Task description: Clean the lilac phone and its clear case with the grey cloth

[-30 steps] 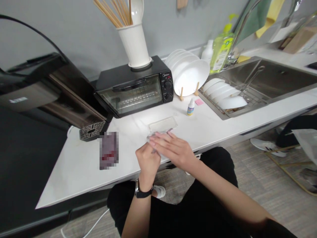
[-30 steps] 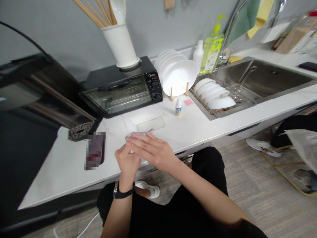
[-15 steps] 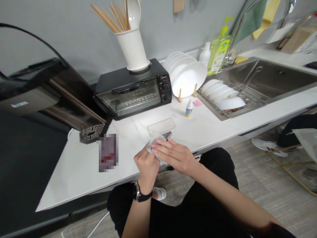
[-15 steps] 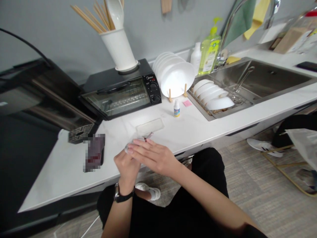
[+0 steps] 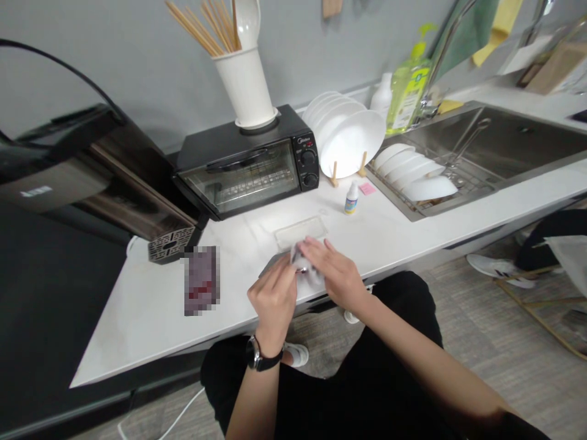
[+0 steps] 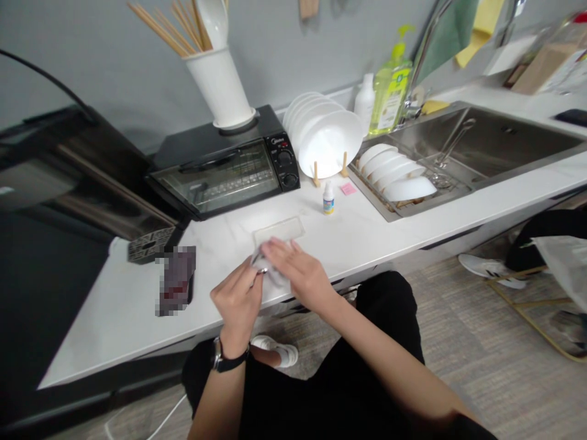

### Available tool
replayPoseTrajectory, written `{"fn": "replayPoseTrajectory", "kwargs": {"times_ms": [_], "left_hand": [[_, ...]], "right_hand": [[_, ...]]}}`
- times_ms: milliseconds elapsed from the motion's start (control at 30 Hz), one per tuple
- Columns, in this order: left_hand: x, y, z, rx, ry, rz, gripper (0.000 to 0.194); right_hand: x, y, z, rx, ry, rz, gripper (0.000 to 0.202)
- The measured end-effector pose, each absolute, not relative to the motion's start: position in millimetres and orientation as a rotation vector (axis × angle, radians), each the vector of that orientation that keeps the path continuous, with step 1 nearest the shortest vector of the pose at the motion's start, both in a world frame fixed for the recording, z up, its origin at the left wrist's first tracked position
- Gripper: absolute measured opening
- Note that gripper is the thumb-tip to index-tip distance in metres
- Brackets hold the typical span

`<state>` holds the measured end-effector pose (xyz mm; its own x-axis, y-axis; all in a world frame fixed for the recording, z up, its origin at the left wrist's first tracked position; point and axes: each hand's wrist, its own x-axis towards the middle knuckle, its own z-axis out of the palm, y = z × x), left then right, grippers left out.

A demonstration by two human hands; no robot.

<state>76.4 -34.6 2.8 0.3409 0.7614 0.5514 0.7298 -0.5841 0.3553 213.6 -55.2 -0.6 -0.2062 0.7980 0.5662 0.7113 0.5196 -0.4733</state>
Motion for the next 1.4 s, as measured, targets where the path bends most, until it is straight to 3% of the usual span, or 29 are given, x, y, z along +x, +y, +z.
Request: {"fn": "replayPoseTrajectory", "kwargs": {"times_ms": [500, 1100, 1200, 1400], "left_hand": [[76.0, -39.2, -0.3, 2.619, 1.273, 1.058, 0.038], [71.0, -36.4, -14.3, 2.776, 1.086, 1.178, 0.024], [71.5, -30.6, -13.3, 2.706, 1.157, 1.221, 0.027], [71.4, -18.4, 0.6, 2.624, 1.467, 1.093, 0.037]], "right_hand": [[214.5, -66.5, -6.4, -1.517, -1.699, 0.242, 0.05], [237.1, -59.1, -41.2, -1.1, -1.986, -0.084, 0.036], [231.9, -58.1, -46.1, -1.097, -1.807, -0.005, 0.034], [219.2, -59.7, -30.0, -1.417, -1.321, 0.475, 0.028]]}}
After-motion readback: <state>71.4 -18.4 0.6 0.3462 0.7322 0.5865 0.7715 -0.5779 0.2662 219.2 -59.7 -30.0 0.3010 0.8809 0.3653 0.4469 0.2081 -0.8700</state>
